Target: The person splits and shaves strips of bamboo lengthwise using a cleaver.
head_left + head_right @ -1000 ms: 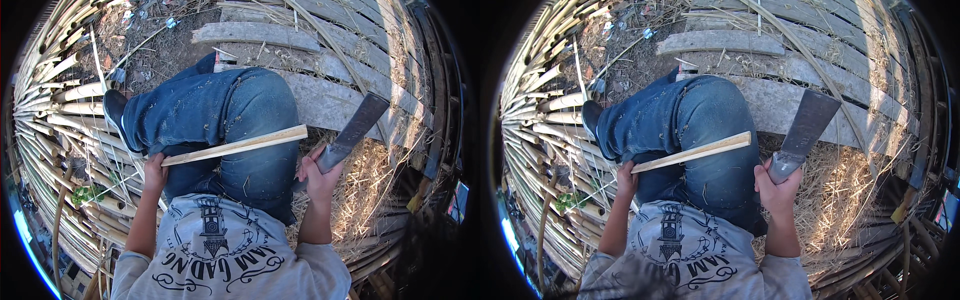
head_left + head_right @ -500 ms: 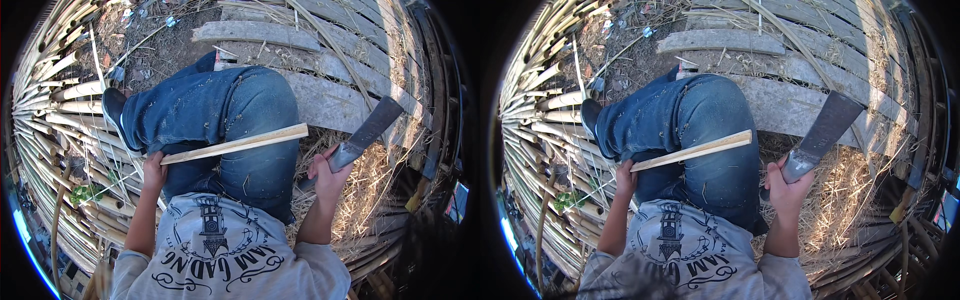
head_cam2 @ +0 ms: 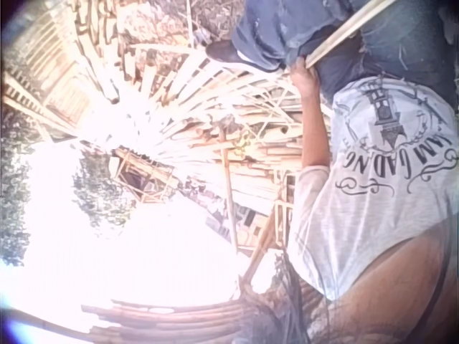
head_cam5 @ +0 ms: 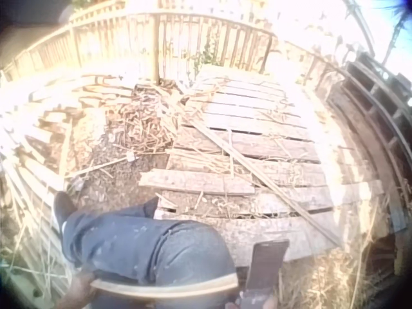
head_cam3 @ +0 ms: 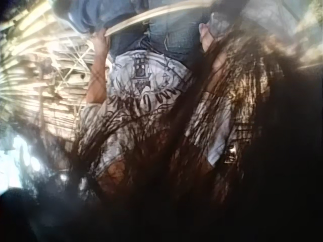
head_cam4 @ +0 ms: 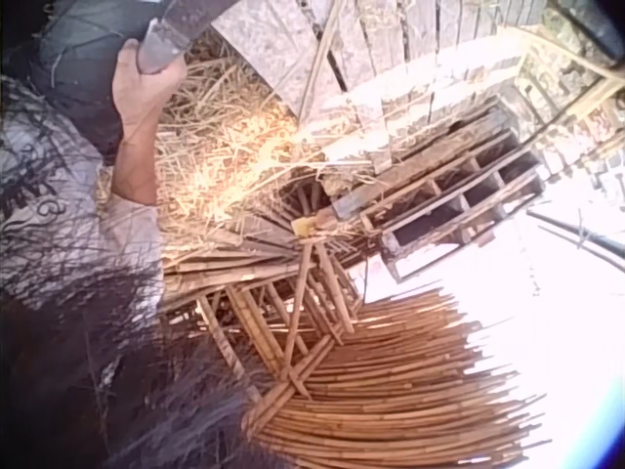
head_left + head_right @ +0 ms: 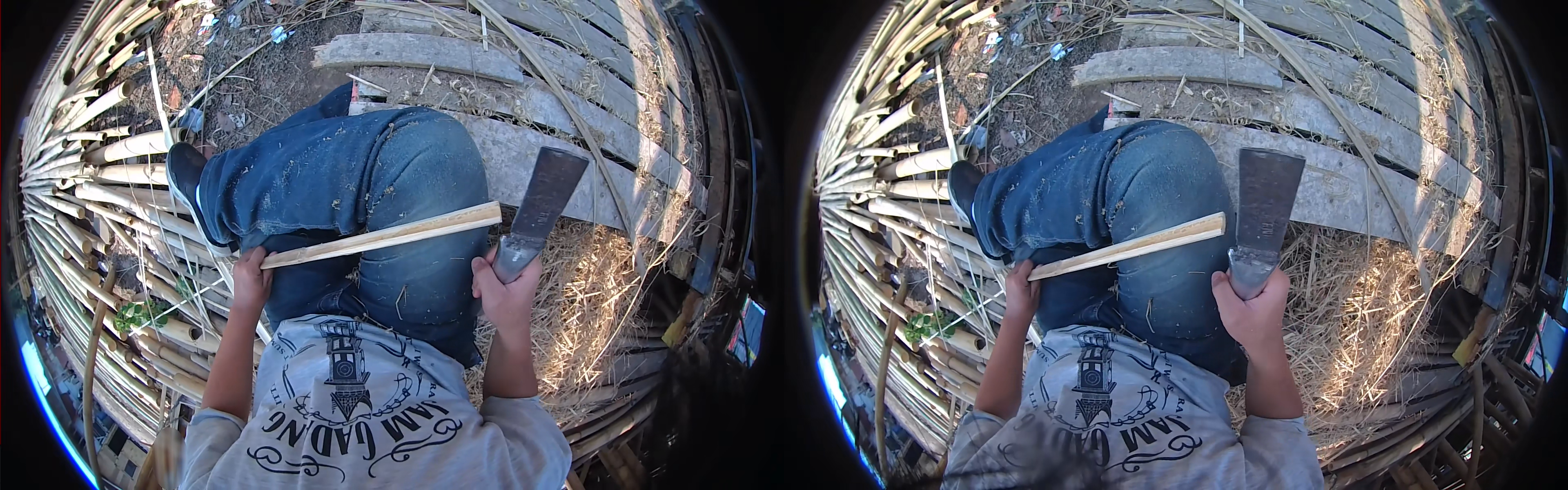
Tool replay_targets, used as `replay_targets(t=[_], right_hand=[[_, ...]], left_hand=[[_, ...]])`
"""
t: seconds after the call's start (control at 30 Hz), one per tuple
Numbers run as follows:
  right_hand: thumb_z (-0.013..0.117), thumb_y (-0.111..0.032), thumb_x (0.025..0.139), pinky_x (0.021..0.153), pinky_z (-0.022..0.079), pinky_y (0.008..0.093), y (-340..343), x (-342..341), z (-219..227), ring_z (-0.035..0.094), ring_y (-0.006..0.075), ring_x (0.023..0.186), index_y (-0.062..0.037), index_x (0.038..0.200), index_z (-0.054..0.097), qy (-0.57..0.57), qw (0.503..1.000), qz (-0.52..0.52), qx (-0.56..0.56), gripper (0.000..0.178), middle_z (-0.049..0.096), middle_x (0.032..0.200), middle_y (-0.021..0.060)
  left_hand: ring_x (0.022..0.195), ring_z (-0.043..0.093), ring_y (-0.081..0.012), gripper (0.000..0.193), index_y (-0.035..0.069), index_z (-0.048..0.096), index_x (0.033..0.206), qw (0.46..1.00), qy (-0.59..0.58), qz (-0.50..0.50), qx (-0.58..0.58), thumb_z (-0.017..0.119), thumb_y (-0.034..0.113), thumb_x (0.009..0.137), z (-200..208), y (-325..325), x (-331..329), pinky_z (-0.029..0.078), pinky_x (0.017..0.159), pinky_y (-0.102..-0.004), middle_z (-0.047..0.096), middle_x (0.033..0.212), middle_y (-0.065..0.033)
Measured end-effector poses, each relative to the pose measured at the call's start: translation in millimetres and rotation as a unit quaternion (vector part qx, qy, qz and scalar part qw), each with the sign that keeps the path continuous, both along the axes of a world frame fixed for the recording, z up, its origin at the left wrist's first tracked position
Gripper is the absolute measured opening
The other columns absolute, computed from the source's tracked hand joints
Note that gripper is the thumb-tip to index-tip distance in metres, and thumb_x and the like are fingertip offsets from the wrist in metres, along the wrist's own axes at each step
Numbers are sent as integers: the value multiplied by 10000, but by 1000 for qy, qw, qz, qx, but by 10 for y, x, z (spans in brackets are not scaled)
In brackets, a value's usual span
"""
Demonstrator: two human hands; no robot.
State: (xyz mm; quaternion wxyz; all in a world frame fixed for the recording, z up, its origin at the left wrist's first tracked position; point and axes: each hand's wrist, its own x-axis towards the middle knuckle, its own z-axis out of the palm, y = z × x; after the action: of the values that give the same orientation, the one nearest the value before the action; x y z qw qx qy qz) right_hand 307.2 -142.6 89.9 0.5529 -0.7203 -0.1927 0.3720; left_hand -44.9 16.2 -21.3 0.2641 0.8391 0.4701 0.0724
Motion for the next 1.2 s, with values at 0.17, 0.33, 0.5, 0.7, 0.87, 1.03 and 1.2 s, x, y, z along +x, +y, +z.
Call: replay_targets(t=[0.17, 0.33, 0.5, 0.7, 0.87, 1.03, 1.2], right_hand=[[553, 90, 783, 381, 396, 244, 21, 121, 115, 462, 97, 406, -15, 777, 433, 23, 999, -44, -2, 159, 469, 577, 40], [604, 49, 781, 387, 395, 239, -48, 83, -58, 499, 94, 420, -25, 768, 466, -56, 992, 97, -60, 157, 497, 565, 34], [524, 110, 778, 375, 401, 250, 31, 62, 63, 446, 99, 391, -10, 782, 402, 94, 991, -52, 73, 171, 434, 560, 49], [634, 1, 741, 467, 401, 246, 10, -19, 15, 511, 79, 503, -23, 740, 530, -22, 992, 72, -99, 106, 538, 587, 13], [640, -24, 716, 549, 424, 260, 0, 23, 18, 522, 78, 595, 3, 779, 573, -5, 992, 62, -112, 96, 568, 643, 20], [626, 8, 736, 464, 392, 242, 138, 18, 148, 517, 67, 508, -32, 663, 511, -129, 985, 67, -90, 143, 531, 562, -4], [621, 1, 721, 512, 420, 262, 126, 21, 147, 525, 81, 545, -12, 732, 540, -153, 980, 91, -91, 83, 552, 604, 26]], left_hand=[[643, 526, -404, 204, 2, 476, 730, 1000, -1, -2, 0, 636, 87, 821, 28, 11, 16, 403, 562, -442, 519, 685, -187], [627, 517, -401, 213, 0, 470, 729, 1000, -8, -2, -7, 634, 92, 828, 56, 35, 9, 398, 556, -441, 509, 673, -184], [615, 511, -398, 234, 2, 457, 720, 1000, -7, 0, 4, 640, 100, 828, 7, 9, 36, 394, 550, -443, 501, 661, -180], [614, 512, -398, 232, 4, 458, 720, 1000, -8, -1, 2, 641, 101, 826, -3, 30, -24, 389, 545, -448, 500, 659, -182], [622, 519, -400, 220, 2, 467, 724, 1000, -7, 1, 3, 637, 96, 827, 8, 24, 24, 391, 547, -447, 506, 662, -184], [663, 519, -416, 164, -8, 467, 742, 1000, 3, 11, -18, 593, 41, 834, 13, 20, 20, 397, 577, -426, 511, 701, -205], [637, 534, -404, 207, 1, 484, 733, 1000, 2, 8, 10, 637, 102, 830, 45, 13, 40, 407, 560, -448, 528, 681, -192]])
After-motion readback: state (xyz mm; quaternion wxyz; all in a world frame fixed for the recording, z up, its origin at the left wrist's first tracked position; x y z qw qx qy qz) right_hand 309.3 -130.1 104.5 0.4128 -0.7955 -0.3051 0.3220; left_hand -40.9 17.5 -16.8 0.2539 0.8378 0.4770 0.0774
